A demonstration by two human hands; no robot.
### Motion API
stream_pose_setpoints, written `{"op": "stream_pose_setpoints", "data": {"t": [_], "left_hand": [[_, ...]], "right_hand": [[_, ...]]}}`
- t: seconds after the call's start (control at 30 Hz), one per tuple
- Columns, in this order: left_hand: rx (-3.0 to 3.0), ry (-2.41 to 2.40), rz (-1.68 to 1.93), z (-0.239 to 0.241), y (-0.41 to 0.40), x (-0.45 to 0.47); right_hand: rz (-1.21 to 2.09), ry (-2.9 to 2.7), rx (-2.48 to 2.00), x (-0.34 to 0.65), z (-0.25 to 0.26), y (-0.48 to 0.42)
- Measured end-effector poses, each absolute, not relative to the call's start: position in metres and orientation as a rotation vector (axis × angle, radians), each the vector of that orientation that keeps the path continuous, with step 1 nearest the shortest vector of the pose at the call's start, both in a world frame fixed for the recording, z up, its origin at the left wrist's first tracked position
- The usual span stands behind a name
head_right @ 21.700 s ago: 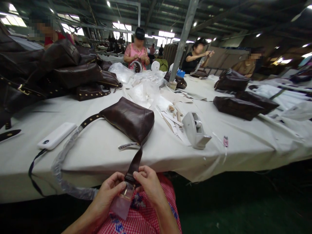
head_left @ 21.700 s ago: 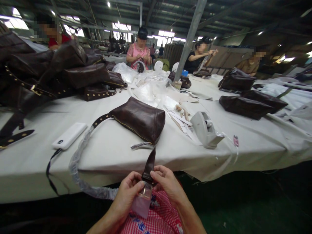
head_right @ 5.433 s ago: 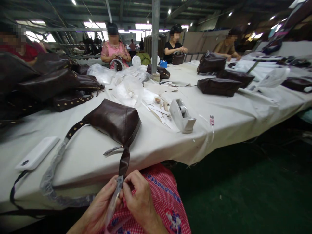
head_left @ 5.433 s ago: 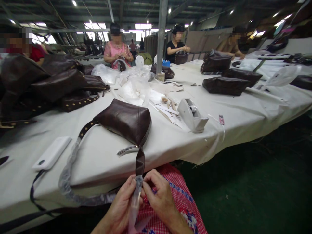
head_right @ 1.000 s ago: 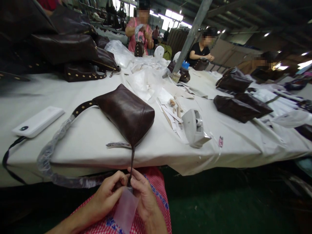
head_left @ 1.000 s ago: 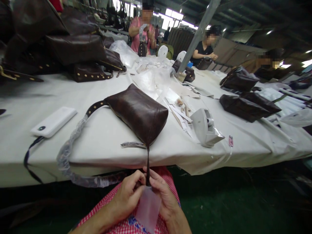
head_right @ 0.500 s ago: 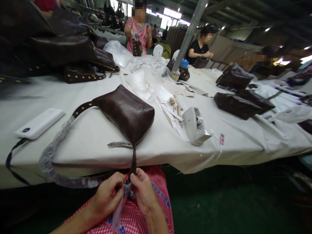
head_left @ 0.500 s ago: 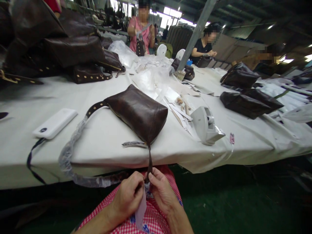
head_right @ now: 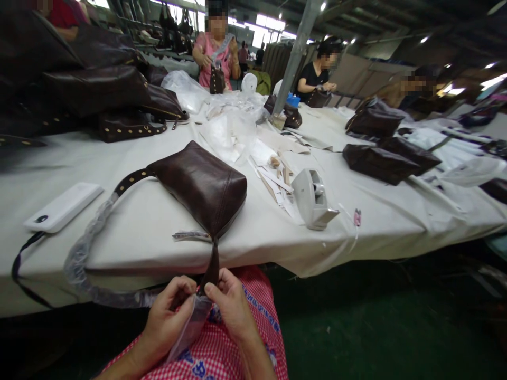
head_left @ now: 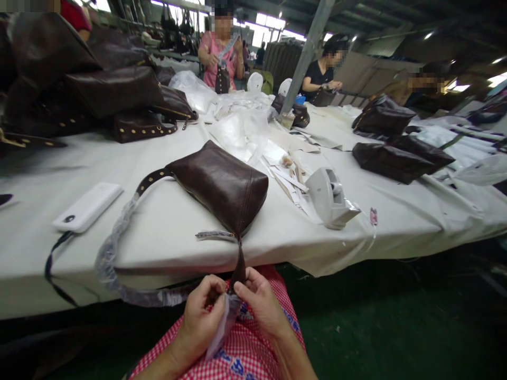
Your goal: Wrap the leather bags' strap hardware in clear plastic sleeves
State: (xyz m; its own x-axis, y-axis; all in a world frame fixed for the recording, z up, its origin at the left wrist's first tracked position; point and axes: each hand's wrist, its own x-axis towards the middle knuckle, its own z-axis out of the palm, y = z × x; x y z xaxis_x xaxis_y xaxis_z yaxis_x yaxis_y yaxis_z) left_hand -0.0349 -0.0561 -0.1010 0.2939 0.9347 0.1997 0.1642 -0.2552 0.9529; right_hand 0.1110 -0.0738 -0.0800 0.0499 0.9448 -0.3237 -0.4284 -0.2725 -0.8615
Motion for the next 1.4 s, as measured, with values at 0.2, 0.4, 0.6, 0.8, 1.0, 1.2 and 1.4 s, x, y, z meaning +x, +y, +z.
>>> {"op": "stream_pose_setpoints", "data": {"t": [0.2,0.4,0.6,0.8,1.0,1.2,1.4], "left_hand": [[1.819,0.881,0.932,-0.095,-0.049,-0.041],[1.658,0.932,0.74,-0.085,-0.044,-0.047],[1.82,0.983,0.737,-0.073,-0.047,-0.042],[1.915,1.042,0.686,-0.074,-0.051,-0.038],[1.867,0.951,0.544,-0.065,-0.044,-0.04],[1.592,0.749,0.298,-0.059,-0.021,-0.047],[1.62,0.804,0.439,-0.061,-0.013,-0.042]], "right_hand": [[1.468,-0.734,-1.197,0.116,-0.079,-0.075],[1.348,-0.721,-1.223,0.114,-0.084,-0.076],[1.322,-0.78,-1.266,0.114,-0.081,-0.077],[1.291,-0.836,-1.299,0.113,-0.083,-0.08],[1.333,-0.822,-1.261,0.115,-0.077,-0.081],[1.462,-0.848,-1.154,0.12,-0.074,-0.081],[1.577,-0.789,-1.094,0.121,-0.077,-0.081]]}}
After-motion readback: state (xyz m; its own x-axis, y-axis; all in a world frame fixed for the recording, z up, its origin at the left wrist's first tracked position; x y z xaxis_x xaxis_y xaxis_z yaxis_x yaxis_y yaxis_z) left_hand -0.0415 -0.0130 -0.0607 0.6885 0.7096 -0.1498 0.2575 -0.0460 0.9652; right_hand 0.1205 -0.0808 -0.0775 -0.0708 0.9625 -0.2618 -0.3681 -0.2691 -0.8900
